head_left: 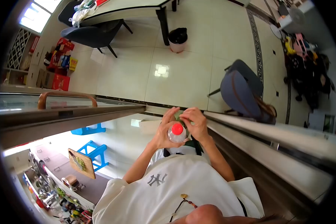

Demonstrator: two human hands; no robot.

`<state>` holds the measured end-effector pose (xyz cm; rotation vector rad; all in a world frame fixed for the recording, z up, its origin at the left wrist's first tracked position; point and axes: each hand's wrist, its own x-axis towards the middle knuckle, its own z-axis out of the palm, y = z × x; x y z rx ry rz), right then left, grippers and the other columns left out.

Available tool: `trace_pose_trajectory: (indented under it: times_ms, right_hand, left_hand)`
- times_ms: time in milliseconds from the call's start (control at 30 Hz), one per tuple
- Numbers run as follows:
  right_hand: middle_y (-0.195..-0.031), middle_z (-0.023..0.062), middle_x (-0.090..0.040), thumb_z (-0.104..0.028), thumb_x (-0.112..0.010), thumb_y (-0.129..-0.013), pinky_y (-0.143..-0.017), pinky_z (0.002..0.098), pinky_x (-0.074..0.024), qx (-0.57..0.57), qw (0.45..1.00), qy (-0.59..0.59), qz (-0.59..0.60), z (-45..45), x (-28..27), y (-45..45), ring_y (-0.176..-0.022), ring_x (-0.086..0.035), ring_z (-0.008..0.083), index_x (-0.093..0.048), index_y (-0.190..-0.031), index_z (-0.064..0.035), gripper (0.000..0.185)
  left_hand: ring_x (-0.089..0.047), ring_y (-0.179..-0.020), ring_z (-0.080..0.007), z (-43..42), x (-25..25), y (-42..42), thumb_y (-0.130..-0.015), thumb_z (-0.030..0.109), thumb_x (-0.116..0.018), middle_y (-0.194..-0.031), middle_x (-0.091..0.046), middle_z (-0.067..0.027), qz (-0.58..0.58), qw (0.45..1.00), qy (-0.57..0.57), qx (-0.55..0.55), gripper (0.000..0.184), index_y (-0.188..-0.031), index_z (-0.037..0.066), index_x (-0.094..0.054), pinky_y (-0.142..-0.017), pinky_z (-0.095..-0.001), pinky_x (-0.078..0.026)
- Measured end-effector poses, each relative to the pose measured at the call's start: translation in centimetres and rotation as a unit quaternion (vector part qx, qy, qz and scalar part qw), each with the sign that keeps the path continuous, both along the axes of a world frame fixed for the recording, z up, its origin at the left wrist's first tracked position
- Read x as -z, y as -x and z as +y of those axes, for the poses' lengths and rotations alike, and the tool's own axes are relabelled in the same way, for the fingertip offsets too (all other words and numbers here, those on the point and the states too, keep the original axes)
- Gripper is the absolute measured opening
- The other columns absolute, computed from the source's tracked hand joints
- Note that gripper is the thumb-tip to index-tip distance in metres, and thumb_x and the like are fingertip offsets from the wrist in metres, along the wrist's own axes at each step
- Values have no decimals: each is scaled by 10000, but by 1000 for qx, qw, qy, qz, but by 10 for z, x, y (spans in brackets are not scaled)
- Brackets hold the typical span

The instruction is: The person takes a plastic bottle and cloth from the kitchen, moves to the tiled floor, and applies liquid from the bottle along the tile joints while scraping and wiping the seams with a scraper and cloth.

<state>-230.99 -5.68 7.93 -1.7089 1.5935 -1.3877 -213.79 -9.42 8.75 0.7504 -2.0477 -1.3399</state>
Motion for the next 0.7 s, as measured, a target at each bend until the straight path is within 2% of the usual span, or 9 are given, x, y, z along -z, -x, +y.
trace_pose_trajectory:
  times_ms: [167, 233, 300, 367, 433, 500, 533, 633, 700]
  right_hand:
    - [-812, 93, -663, 40, -692, -720, -652, 322, -496, -62, 992, -80, -82, -95, 14, 7, -773, -598, 243, -674, -866, -11, 156]
    - [-814, 104, -662, 57, -680, -746, -669, 319, -503, -37, 986, -110, -115, -134, 24, 3, -767, -607, 215, -674, -848, 6, 114]
    - [-893, 107, -637, 32, -652, -781, -686, 313, -492, -22, 989, -102, -104, -176, 25, -1, -773, -589, 217, -643, -969, 8, 191]
    - [-917, 109, -618, -12, -664, -783, -686, 320, -480, 2, 987, -113, -116, -203, 24, -10, -772, -582, 240, -624, -1042, -5, 262]
    - [-1041, 136, -560, -48, -667, -792, -757, 332, -470, -87, 988, -104, -79, -238, 23, -15, -891, -561, 261, -558, -1155, 2, 383]
    - [-1104, 152, -537, -64, -681, -784, -807, 343, -463, -131, 985, -101, -45, -271, 15, -24, -954, -541, 280, -539, -1182, 2, 428]
    - [-1197, 174, -496, -57, -718, -752, -913, 375, -434, -167, 969, -171, -66, -286, 23, -23, -1074, -518, 312, -469, -1269, 3, 577]
    - [-1226, 181, -483, -75, -758, -716, -910, 386, -440, -238, 957, -161, 25, -339, 30, -28, -1068, -523, 322, -391, -1350, -1, 736]
    - [-1250, 182, -466, -82, -770, -700, -914, 388, -440, -251, 953, -169, 16, -362, 54, -31, -1080, -519, 332, -356, -1376, 0, 797]
  left_hand:
    - [-523, -1162, -262, -73, 25, 2, -516, 267, -851, -1272, -516, -142, 18, 975, -220, -33, 734, -1141, 16, -561, -995, -373, -415]
    - [-559, -1084, -211, -113, 37, 4, -518, 215, -881, -1167, -568, -110, 28, 981, -183, -54, 652, -1064, 45, -568, -927, -358, -444]
    - [-578, -1030, -191, -159, 47, 6, -531, 198, -880, -1096, -590, -92, 43, 976, -198, -76, 635, -1060, 40, -567, -890, -336, -462]
    - [-619, -931, -166, -195, 40, 3, -563, 198, -860, -979, -629, -75, 39, 961, -205, -181, 612, -1063, 25, -551, -820, -293, -491]
    - [-625, -888, -157, -235, 37, -3, -593, 187, -859, -952, -633, -64, 98, 927, -260, -251, 571, -1045, 22, -552, -788, -293, -501]
    - [-622, -883, -151, -265, 33, -4, -676, 169, -823, -952, -634, -61, 108, 910, -271, -294, 495, -1059, 22, -546, -793, -293, -502]
    - [-622, -886, -152, -279, 36, -5, -692, 162, -811, -951, -635, -63, 96, 901, -269, -326, 488, -1074, 23, -540, -797, -295, -502]
    - [-612, -918, -165, -304, 61, -4, -721, 144, -783, -1006, -622, -89, 134, 833, -352, -404, 536, -1148, 5, -490, -811, -312, -503]
    - [-606, -930, -173, -326, 70, 7, -720, 134, -782, -1027, -611, -101, 178, 781, -378, -465, 556, -1158, -5, -470, -812, -320, -504]
